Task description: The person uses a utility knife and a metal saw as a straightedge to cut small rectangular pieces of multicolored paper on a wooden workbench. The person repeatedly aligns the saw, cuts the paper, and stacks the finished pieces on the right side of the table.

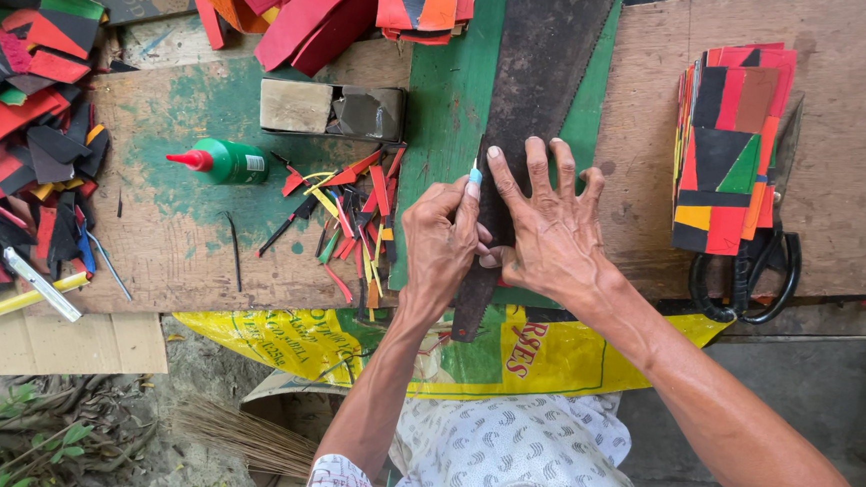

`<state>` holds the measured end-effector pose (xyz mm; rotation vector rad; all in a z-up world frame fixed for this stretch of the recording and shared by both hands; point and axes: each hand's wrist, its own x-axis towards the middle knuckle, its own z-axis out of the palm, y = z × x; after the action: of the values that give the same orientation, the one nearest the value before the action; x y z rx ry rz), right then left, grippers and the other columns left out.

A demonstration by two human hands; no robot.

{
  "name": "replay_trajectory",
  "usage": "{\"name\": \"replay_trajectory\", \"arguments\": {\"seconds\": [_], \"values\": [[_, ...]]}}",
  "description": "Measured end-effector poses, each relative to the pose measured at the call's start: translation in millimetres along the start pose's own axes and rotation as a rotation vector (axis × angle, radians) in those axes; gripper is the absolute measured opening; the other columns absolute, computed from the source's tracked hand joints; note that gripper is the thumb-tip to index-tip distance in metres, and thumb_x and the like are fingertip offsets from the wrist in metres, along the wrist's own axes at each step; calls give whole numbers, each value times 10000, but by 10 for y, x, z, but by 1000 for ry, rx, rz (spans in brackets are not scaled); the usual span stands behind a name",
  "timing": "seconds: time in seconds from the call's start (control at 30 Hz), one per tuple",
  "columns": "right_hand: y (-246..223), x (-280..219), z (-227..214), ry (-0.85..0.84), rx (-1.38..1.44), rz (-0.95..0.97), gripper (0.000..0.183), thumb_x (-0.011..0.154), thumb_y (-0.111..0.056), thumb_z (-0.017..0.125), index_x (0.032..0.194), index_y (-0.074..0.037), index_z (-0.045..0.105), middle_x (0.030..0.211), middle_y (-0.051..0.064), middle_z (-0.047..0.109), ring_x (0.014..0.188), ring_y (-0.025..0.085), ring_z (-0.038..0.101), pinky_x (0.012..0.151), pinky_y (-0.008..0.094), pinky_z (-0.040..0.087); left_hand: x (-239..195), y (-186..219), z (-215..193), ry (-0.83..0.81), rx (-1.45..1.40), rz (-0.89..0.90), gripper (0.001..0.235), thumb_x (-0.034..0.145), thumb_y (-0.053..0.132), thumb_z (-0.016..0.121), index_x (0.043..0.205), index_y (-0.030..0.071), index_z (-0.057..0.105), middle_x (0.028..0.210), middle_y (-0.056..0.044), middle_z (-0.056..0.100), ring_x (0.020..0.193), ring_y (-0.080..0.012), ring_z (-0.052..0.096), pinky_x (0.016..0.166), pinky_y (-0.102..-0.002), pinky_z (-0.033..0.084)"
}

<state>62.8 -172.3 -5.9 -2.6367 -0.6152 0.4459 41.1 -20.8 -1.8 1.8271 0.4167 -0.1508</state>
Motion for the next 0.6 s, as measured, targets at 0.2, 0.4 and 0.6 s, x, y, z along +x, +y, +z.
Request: {"name": "replay_trajectory", "arguments": {"seconds": [0.2, 0.4, 0.6], "values": [[-9, -2, -9, 5, -2, -3, 1279, 507, -463, 915, 1586, -165, 296, 1514, 243, 275, 1407, 464, 241, 1001, 707, 265, 4, 28, -35, -16, 39, 11, 250, 1019, 146, 617, 1148, -35, 731, 812, -81, 624, 538, -109, 685, 420, -250, 558], [-14, -9, -5, -25, -17, 0, 1289, 503, -437, 922, 1592, -165, 288, 1518, 240, 274, 1407, 461, 245, 1005, 697, 273, 16, -19, -11, 42, 269, 206, 169, 1017, 103, 619, 1010, -24, 730, 729, -134, 603, 556, -208, 629, 515, -356, 462], [-12, 10, -38, -3, -16, -9, 1287, 506, -463, 932, 1581, -164, 288, 1508, 249, 274, 1392, 472, 253, 983, 705, 277, 92, -54, 7, 43, 377, 334, 148, 990, 62, 620, 901, -38, 684, 716, -190, 584, 669, -328, 601, 617, -438, 451]]}}
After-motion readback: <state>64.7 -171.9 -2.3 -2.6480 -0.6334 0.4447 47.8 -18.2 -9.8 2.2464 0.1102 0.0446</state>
